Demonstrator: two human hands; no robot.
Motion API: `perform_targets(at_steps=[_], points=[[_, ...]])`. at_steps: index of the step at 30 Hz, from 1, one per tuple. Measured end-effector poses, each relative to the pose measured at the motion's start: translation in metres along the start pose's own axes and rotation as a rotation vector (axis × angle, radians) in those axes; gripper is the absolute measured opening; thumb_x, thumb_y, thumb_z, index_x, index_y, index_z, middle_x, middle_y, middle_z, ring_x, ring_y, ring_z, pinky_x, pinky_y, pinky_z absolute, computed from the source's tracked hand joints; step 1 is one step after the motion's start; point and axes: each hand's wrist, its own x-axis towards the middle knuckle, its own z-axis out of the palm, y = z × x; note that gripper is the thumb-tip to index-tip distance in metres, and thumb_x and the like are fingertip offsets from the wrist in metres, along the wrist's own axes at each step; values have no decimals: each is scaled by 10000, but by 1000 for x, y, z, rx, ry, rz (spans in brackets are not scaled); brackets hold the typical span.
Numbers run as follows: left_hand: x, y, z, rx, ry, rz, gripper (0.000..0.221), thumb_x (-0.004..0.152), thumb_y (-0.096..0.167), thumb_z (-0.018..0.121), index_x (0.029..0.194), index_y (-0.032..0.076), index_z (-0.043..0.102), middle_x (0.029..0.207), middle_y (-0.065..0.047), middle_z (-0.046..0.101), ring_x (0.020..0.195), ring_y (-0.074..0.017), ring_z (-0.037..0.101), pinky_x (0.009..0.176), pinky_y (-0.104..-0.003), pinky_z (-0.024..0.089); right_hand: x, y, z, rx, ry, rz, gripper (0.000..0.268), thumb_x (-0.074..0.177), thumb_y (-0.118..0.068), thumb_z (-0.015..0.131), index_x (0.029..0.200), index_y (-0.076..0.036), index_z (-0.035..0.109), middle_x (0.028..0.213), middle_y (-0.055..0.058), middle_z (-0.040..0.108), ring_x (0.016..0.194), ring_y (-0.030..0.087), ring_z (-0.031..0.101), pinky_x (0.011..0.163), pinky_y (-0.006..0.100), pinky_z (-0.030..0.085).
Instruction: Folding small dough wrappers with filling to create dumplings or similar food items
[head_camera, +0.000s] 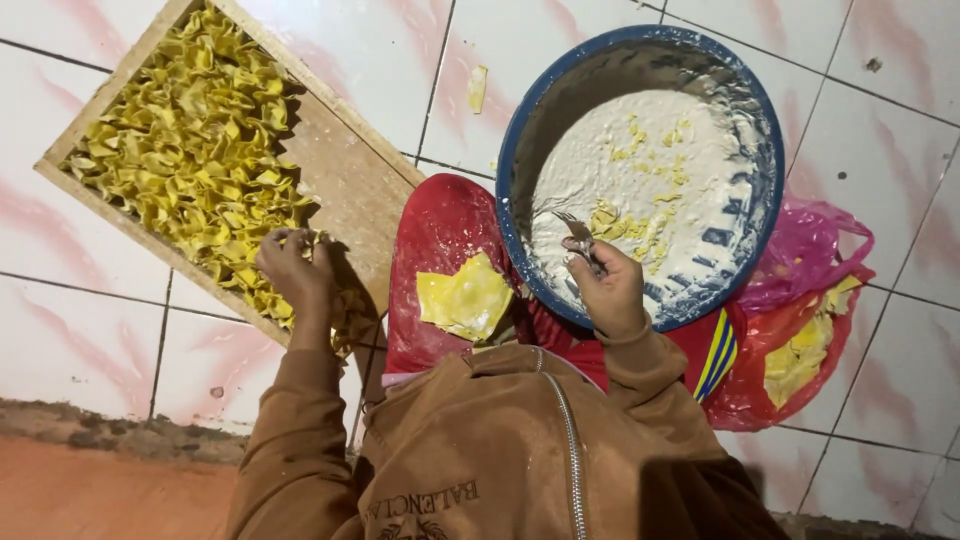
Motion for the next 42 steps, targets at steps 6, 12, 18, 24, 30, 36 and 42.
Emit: perform_targets(at_steps=[6,12,18,24,30,36,42], points=[[2,4,-10,115,6,-1,288,724,187,933,909,183,712,1160,-38,540,1145,-326,533,898,-500,455,6,21,-23,-205,-32,-108,199,956,-10,665,1133,26,749,1026,241,739,990,388,723,808,460,571],[-11,91,-46,-632,-85,687,156,1018,104,567,904,44,654,903,-168,660,823,-386,646,754,-479,492,-2,82,-42,-754,-167,-41,281,963,-118,588,1181,-63,756,1030,193,698,964,462,685,806,550,575],[-48,206,-129,-580,-428,1105,166,977,250,645,1038,111,713,1057,-107,682,956,-309,664,833,-400,536,20,89,-18,-902,-91,18,331,1016,-189,520,1290,-182,706,1086,108,648,980,387,691,798,505,589],[-63,191,-111,-474,-550,1211,184,998,237,549,1041,105,669,975,-81,628,912,-267,642,779,-365,525,29,100,7,-912,-305,8,323,1007,-186,491,1257,-198,697,1103,79,647,1030,363,688,860,492,582],[-59,206,-125,-712,-602,797,105,886,175,718,974,119,730,1079,-59,718,1015,-253,727,881,-353,583,16,96,-17,-935,-258,180,295,976,-190,542,1203,-192,731,1078,80,668,1032,357,694,868,480,584],[-45,216,-136,-1225,-850,-23,105,1059,89,517,995,45,587,995,-104,686,994,-203,632,919,-408,516,25,167,6,-628,-275,373,340,973,-216,568,1264,-191,743,1116,87,744,1077,383,701,876,512,583],[-29,256,-150,-1616,-775,-626,171,1028,98,576,1186,53,531,939,-111,687,808,-195,693,799,-370,589,24,98,-1,-231,-190,381,274,855,-96,688,1106,-69,796,1062,218,767,1085,372,706,931,497,534]])
